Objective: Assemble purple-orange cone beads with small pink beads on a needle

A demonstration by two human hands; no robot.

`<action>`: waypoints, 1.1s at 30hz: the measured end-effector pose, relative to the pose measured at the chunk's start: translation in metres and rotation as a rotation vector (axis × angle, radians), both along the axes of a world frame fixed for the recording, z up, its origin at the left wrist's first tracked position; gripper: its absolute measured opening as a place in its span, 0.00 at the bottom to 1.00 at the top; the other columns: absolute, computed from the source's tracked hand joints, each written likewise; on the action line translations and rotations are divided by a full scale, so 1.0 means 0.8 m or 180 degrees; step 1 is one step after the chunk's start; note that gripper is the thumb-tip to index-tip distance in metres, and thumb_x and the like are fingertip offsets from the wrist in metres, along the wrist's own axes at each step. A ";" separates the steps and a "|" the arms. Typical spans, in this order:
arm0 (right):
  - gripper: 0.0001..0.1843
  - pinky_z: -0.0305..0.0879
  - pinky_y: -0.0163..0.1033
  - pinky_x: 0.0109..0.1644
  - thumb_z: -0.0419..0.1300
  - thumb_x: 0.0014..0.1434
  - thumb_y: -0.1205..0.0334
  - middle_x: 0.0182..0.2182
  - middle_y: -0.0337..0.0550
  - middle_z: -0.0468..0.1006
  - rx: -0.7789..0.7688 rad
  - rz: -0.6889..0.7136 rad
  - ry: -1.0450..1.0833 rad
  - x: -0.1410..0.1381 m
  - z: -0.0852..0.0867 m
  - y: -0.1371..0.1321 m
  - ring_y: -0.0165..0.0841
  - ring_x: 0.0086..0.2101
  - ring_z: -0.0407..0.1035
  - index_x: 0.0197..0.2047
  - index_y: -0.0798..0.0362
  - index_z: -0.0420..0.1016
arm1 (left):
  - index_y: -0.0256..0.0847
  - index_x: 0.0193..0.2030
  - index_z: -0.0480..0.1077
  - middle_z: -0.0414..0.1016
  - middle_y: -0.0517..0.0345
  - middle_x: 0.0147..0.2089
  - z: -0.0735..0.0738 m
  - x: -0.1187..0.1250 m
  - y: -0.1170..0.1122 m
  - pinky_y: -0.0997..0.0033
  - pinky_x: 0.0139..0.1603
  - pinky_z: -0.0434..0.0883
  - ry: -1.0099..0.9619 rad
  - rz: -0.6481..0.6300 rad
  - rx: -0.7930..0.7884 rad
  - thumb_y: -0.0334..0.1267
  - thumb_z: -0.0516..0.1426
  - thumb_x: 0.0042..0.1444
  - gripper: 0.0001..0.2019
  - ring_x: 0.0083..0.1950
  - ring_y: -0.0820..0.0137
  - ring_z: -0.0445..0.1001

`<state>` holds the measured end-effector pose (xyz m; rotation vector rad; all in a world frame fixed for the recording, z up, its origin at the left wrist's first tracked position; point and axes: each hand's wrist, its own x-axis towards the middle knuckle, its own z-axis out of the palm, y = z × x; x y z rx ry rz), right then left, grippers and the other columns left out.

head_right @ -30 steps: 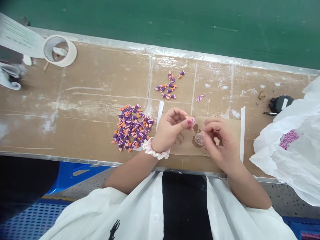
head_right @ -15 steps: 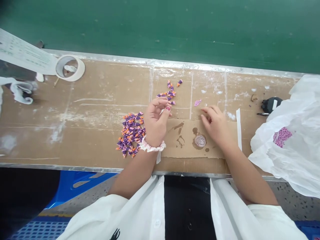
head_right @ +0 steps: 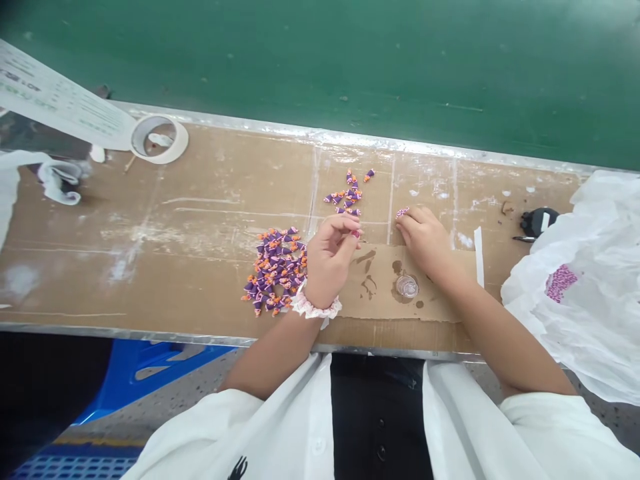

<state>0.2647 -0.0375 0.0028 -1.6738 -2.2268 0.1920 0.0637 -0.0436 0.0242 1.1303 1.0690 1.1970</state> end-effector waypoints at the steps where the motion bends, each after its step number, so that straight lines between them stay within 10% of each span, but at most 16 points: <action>1: 0.12 0.69 0.49 0.44 0.51 0.67 0.65 0.37 0.48 0.75 -0.0038 0.0031 -0.0023 0.001 0.000 0.002 0.43 0.41 0.69 0.37 0.49 0.75 | 0.40 0.36 0.71 0.71 0.53 0.46 0.000 0.000 0.000 0.73 0.45 0.72 0.0002 -0.0007 0.0000 0.32 0.56 0.57 0.03 0.47 0.70 0.73; 10: 0.08 0.65 0.47 0.39 0.49 0.64 0.69 0.33 0.50 0.69 -0.0178 0.0168 -0.0129 0.002 0.010 0.014 0.43 0.38 0.65 0.33 0.51 0.64 | 0.40 0.38 0.72 0.74 0.58 0.38 -0.003 0.006 -0.004 0.76 0.37 0.69 -0.0050 -0.0581 -0.0532 0.35 0.58 0.57 0.04 0.34 0.77 0.70; 20: 0.04 0.64 0.40 0.37 0.54 0.66 0.68 0.36 0.42 0.69 0.0387 0.0211 0.1088 -0.024 0.048 -0.074 0.34 0.34 0.66 0.42 0.48 0.64 | 0.34 0.33 0.76 0.76 0.61 0.27 0.007 0.017 -0.020 0.74 0.35 0.76 -0.1277 -0.1514 -0.1670 0.49 0.69 0.45 0.18 0.28 0.77 0.75; 33: 0.15 0.67 0.40 0.35 0.60 0.60 0.78 0.36 0.42 0.74 0.0694 0.0409 0.1489 -0.021 0.059 -0.088 0.33 0.33 0.69 0.45 0.49 0.72 | 0.35 0.33 0.75 0.77 0.59 0.28 0.009 0.023 -0.036 0.75 0.34 0.79 -0.1164 -0.1474 -0.1427 0.46 0.66 0.51 0.14 0.28 0.75 0.78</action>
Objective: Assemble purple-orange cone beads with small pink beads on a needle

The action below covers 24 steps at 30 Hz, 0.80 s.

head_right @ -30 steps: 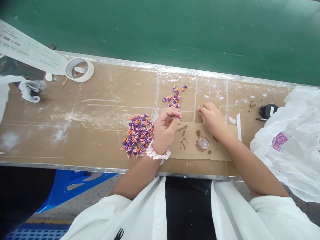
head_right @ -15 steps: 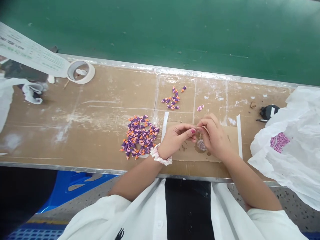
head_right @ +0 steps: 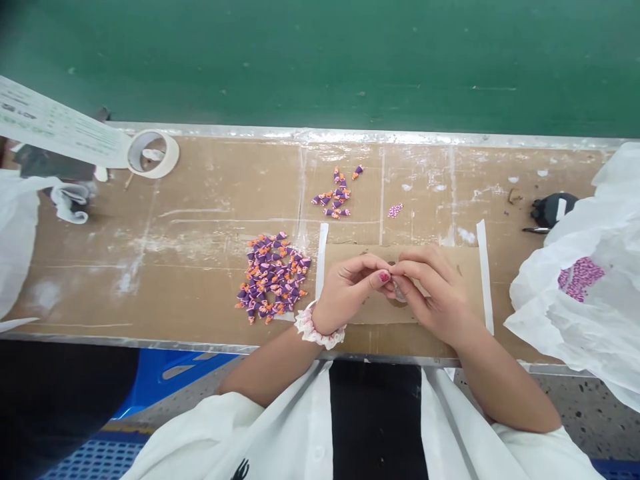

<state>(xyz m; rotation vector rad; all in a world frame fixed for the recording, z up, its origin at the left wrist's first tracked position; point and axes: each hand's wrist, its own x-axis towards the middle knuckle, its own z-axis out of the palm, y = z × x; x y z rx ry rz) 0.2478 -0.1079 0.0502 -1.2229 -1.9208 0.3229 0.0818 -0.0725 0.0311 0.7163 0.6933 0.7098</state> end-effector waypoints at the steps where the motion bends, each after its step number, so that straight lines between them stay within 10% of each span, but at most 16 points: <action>1: 0.15 0.67 0.40 0.36 0.60 0.60 0.78 0.35 0.42 0.74 -0.0025 0.0012 0.0039 0.000 0.000 -0.001 0.32 0.33 0.69 0.45 0.49 0.72 | 0.35 0.34 0.75 0.77 0.60 0.27 0.000 0.000 -0.001 0.75 0.34 0.79 0.0000 -0.0008 0.0016 0.46 0.65 0.52 0.14 0.28 0.75 0.78; 24: 0.21 0.68 0.37 0.32 0.59 0.58 0.79 0.32 0.37 0.71 -0.0864 -0.0009 0.1342 -0.006 -0.005 -0.012 0.30 0.30 0.68 0.49 0.45 0.71 | 0.39 0.37 0.69 0.77 0.56 0.34 -0.016 0.003 -0.003 0.75 0.37 0.74 0.1446 0.0804 0.3714 0.32 0.56 0.63 0.03 0.37 0.74 0.76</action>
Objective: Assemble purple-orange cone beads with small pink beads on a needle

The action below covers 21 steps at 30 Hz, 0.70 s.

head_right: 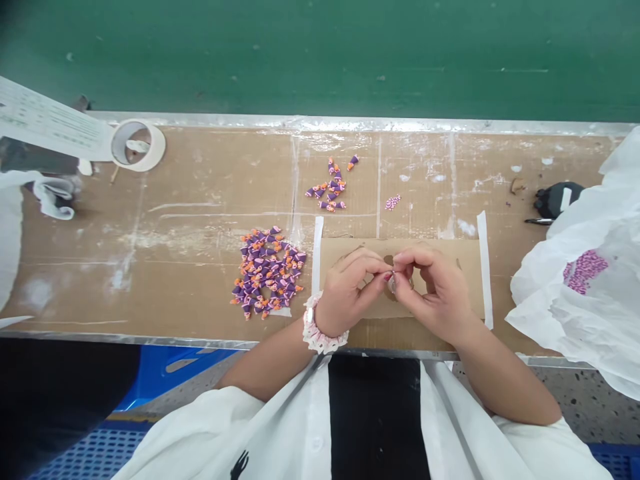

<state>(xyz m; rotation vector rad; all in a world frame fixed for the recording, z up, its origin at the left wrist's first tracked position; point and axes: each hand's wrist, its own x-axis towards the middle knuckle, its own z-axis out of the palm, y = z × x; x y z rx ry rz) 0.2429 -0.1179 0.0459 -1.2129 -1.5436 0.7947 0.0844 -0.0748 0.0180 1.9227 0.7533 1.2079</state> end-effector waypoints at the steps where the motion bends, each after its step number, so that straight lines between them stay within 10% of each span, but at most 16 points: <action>1: 0.21 0.67 0.37 0.32 0.59 0.58 0.79 0.32 0.37 0.71 -0.0008 0.0014 -0.0006 0.000 -0.001 0.000 0.30 0.30 0.68 0.49 0.45 0.70 | 0.39 0.36 0.68 0.77 0.56 0.34 0.000 0.000 0.000 0.75 0.37 0.74 0.0025 0.0021 0.0065 0.32 0.56 0.63 0.03 0.37 0.74 0.76; 21: 0.17 0.68 0.38 0.34 0.59 0.59 0.74 0.30 0.36 0.73 -0.0178 0.0190 -0.0638 0.014 0.002 0.001 0.31 0.30 0.69 0.49 0.45 0.71 | 0.40 0.34 0.69 0.75 0.54 0.33 -0.007 -0.005 0.003 0.69 0.41 0.74 0.0780 0.0008 0.0816 0.31 0.51 0.64 0.08 0.37 0.71 0.74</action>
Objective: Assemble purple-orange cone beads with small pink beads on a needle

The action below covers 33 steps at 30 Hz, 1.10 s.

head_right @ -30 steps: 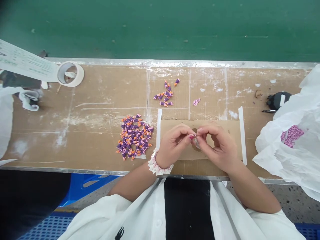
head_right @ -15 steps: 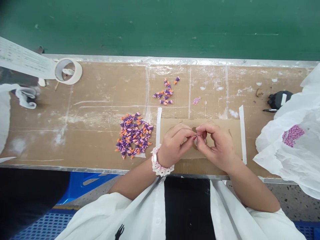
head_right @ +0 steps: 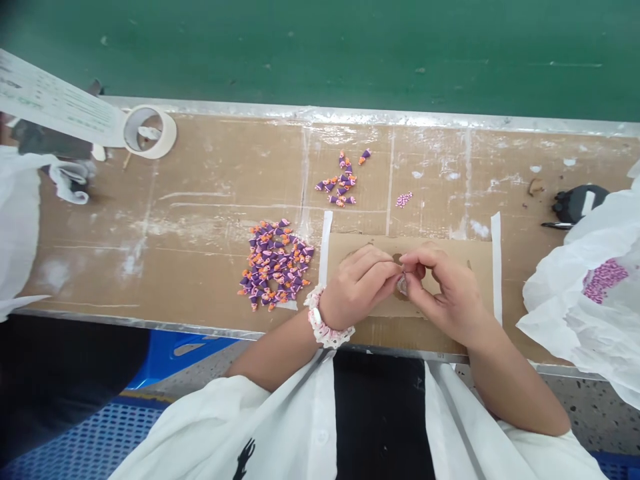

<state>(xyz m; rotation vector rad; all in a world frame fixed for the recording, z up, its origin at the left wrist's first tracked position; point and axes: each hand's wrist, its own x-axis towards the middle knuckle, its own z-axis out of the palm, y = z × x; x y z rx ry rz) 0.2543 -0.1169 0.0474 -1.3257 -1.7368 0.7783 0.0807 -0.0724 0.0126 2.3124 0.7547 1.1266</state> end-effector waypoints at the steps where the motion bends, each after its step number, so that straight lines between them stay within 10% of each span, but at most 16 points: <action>1: 0.17 0.68 0.38 0.35 0.60 0.59 0.74 0.31 0.37 0.74 0.0012 -0.0010 -0.0019 0.001 0.000 0.000 0.31 0.31 0.69 0.49 0.45 0.71 | 0.40 0.34 0.69 0.75 0.54 0.34 0.000 0.000 0.000 0.68 0.41 0.74 0.0027 -0.0028 -0.0091 0.31 0.50 0.64 0.09 0.37 0.70 0.74; 11: 0.13 0.67 0.43 0.31 0.63 0.57 0.72 0.33 0.44 0.74 -0.0081 -0.0487 0.0577 0.002 -0.001 -0.007 0.37 0.31 0.70 0.43 0.44 0.75 | 0.39 0.40 0.72 0.77 0.51 0.40 0.011 -0.002 0.006 0.68 0.49 0.73 0.0518 -0.0178 -0.0309 0.38 0.48 0.68 0.13 0.45 0.68 0.76; 20: 0.06 0.64 0.39 0.26 0.57 0.62 0.62 0.28 0.39 0.72 -0.0127 0.0083 -0.1129 0.022 0.024 -0.007 0.33 0.24 0.67 0.43 0.45 0.68 | 0.35 0.41 0.69 0.73 0.45 0.42 0.042 -0.083 0.015 0.60 0.45 0.71 0.3136 0.1777 -0.1270 0.39 0.60 0.59 0.09 0.46 0.58 0.72; 33: 0.05 0.60 0.38 0.30 0.51 0.64 0.66 0.31 0.40 0.71 -0.0072 0.0760 -0.1584 0.022 0.003 -0.012 0.33 0.27 0.65 0.44 0.49 0.63 | 0.40 0.40 0.72 0.70 0.50 0.39 0.012 -0.099 0.013 0.65 0.39 0.69 0.3112 0.2052 -0.0914 0.34 0.52 0.64 0.08 0.43 0.61 0.70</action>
